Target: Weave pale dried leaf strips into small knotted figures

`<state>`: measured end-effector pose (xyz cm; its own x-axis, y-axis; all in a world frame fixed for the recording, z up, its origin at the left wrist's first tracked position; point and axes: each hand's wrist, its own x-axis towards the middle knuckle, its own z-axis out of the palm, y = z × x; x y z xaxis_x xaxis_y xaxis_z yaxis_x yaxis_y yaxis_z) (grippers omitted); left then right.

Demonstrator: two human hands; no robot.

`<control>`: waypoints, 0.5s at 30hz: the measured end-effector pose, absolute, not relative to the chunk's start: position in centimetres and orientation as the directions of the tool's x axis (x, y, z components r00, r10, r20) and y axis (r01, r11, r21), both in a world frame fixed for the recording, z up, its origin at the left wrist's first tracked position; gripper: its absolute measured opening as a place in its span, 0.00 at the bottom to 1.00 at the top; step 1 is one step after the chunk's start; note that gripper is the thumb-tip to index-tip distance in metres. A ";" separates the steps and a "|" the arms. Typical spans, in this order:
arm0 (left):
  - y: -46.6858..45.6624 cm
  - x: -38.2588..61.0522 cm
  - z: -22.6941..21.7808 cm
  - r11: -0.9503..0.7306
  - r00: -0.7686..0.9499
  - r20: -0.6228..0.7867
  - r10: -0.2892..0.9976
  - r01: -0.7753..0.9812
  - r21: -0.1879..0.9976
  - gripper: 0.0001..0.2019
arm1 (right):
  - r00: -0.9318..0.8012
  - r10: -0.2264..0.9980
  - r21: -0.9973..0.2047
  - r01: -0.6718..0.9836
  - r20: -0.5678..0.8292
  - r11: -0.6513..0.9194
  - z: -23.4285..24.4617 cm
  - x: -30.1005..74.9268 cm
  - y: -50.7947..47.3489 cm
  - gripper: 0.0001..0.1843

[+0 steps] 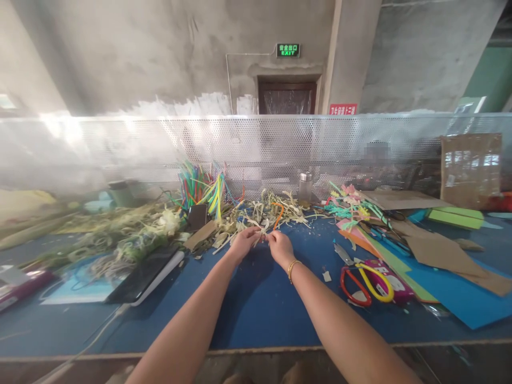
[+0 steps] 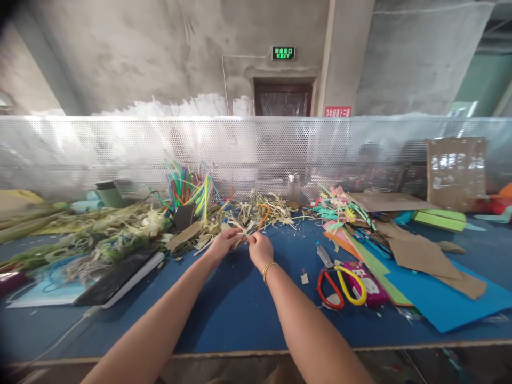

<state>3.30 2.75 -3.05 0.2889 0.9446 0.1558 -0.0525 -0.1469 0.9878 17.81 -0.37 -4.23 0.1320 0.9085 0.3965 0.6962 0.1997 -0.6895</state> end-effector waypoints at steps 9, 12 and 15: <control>3.0 3.1 -3.3 -0.194 0.300 0.206 0.932 -0.069 0.979 0.20 | 0.121 0.908 -0.750 0.612 0.402 0.251 -4.4 17.9 -0.2 0.12; 2.8 3.3 -3.3 -0.198 0.311 0.210 0.927 -0.068 0.978 0.21 | 0.175 0.897 -0.814 0.515 0.407 0.268 -4.7 18.0 0.3 0.15; 2.5 3.4 -3.2 -0.194 0.353 0.190 0.916 -0.025 0.981 0.23 | 0.233 0.909 -0.923 0.258 0.346 0.285 -5.1 18.0 0.8 0.16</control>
